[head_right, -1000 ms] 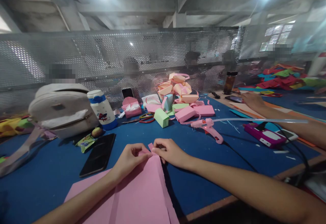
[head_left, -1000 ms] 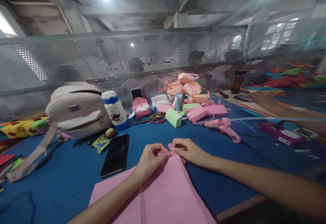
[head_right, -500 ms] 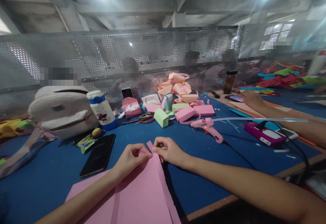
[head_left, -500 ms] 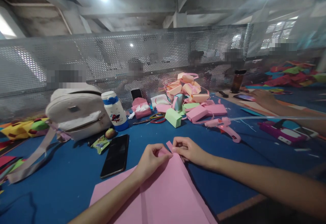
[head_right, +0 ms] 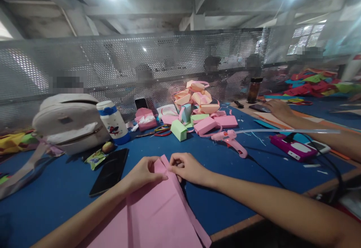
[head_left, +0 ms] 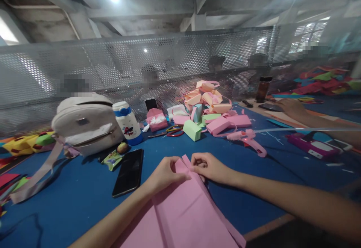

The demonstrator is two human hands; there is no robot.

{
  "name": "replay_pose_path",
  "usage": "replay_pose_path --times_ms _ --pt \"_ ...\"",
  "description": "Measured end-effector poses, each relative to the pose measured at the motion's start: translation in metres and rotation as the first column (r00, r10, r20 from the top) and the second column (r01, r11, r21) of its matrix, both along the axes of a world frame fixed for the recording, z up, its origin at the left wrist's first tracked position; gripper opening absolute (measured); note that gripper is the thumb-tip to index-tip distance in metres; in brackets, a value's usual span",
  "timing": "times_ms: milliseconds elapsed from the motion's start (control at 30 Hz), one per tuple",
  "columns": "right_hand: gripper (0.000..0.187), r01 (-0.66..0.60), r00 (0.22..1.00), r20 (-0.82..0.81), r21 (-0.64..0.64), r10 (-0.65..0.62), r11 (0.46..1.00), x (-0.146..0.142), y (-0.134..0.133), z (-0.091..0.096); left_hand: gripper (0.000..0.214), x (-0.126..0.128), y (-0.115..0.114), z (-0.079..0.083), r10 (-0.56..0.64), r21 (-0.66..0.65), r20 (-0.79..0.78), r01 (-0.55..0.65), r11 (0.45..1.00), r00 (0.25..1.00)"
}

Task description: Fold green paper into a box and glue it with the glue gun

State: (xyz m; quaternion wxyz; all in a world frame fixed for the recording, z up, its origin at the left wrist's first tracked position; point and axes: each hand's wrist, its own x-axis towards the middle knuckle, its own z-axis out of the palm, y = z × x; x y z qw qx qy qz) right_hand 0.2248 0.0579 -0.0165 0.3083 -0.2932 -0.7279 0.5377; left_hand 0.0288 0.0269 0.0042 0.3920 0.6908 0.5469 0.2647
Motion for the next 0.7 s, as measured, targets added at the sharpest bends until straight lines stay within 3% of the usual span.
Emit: replay_pose_path --times_ms 233,433,700 --pt "0.031 0.005 0.999 -0.050 -0.079 -0.009 0.997 -0.0012 0.0020 -0.0009 0.030 0.0015 -0.0016 -0.0004 0.047 -0.082 -0.018 -0.049 0.995 0.999" --pt "0.027 -0.037 0.999 0.035 -0.107 0.041 0.994 0.0021 0.0051 -0.0019 0.032 -0.0018 0.0006 -0.0009 0.076 -0.014 -0.023 -0.076 0.997 0.997" --pt "0.033 -0.032 0.999 -0.035 -0.175 0.026 0.984 0.0017 0.0070 -0.0039 0.036 -0.0017 0.0032 -0.0048 0.086 0.058 -0.044 -0.084 0.995 0.995"
